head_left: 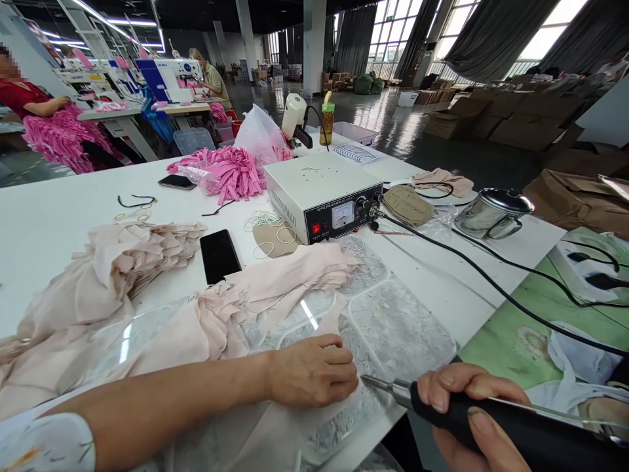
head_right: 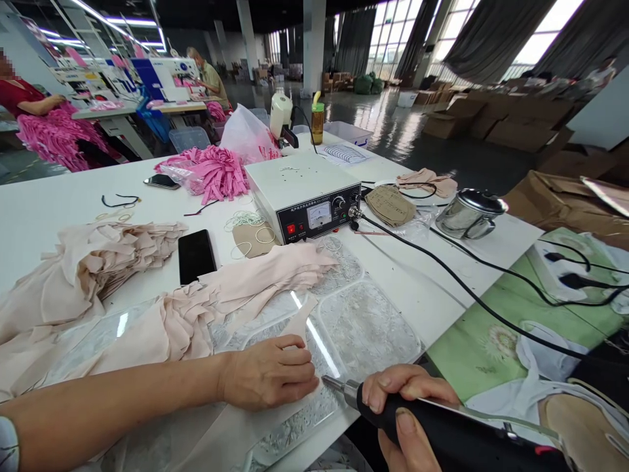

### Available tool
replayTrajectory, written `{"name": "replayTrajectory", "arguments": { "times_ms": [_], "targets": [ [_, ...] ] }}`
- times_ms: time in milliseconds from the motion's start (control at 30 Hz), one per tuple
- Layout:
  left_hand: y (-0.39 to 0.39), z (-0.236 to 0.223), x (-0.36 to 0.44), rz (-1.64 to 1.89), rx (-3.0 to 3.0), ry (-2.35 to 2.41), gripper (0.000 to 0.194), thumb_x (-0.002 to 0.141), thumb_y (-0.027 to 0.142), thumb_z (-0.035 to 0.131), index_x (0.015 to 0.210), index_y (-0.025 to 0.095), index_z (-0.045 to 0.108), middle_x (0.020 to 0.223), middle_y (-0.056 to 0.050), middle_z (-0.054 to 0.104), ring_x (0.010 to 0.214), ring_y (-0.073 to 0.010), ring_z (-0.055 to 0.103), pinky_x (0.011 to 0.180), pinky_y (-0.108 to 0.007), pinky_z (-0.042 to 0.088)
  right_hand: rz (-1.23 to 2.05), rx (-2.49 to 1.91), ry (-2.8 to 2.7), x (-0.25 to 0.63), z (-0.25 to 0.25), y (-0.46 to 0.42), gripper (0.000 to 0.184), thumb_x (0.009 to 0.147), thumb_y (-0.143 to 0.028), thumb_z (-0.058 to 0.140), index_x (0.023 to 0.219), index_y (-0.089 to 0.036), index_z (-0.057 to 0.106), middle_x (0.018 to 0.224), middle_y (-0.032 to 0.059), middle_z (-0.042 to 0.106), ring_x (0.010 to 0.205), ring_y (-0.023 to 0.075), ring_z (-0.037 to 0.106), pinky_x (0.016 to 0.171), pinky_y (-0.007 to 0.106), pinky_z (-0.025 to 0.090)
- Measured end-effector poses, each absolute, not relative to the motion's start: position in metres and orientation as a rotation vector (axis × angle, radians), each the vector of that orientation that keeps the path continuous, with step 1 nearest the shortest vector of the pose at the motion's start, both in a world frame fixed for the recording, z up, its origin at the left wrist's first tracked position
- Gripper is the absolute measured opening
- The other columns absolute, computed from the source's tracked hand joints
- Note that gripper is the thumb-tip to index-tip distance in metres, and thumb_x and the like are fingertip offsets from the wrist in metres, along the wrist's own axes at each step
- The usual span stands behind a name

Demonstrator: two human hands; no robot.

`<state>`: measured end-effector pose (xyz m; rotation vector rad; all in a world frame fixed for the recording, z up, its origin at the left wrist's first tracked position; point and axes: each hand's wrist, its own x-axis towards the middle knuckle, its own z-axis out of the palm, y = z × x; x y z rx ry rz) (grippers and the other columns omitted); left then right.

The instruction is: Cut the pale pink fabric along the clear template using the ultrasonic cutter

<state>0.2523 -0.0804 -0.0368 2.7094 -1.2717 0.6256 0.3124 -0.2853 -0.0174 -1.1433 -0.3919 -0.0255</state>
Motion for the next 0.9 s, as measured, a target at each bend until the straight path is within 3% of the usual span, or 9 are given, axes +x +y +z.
{"name": "replayTrajectory", "arguments": {
  "times_ms": [267, 667, 900],
  "targets": [
    [-0.081, -0.038, 0.251, 0.605, 2.73, -1.246, 0.011, 0.096, 0.011, 0.053, 0.09, 0.01, 0.062, 0.079, -0.003, 0.054, 0.073, -0.0137, 0.049, 0.075, -0.03, 0.043, 0.011, -1.1, -0.344, 0.311, -0.014, -0.288, 0.014, 0.08, -0.034, 0.066, 0.082, -0.024, 0.056, 0.07, -0.0023, 0.05, 0.05, 0.0108, 0.049, 0.048, 0.029, 0.049],
    [-0.08, -0.03, 0.246, 0.531, 2.677, -1.139, 0.024, 0.1, 0.008, 0.035, 0.11, 0.005, 0.057, 0.093, -0.012, 0.063, 0.089, -0.0191, 0.058, 0.085, -0.037, 0.048, 0.035, -1.046, -0.386, 0.311, -0.017, -0.29, 0.01, 0.086, -0.031, 0.062, 0.086, -0.024, 0.054, 0.075, -0.0021, 0.053, 0.053, 0.0109, 0.055, 0.052, 0.03, 0.052],
    [-0.081, -0.026, 0.246, 0.513, 2.693, -1.185, 0.026, 0.101, 0.008, 0.035, 0.107, 0.004, 0.06, 0.095, -0.012, 0.065, 0.089, -0.0184, 0.059, 0.087, -0.036, 0.049, 0.06, -1.059, -0.409, 0.312, -0.028, -0.296, 0.006, 0.09, -0.028, 0.057, 0.091, -0.025, 0.052, 0.078, -0.0013, 0.052, 0.057, 0.0121, 0.055, 0.055, 0.031, 0.051]
  ]
}}
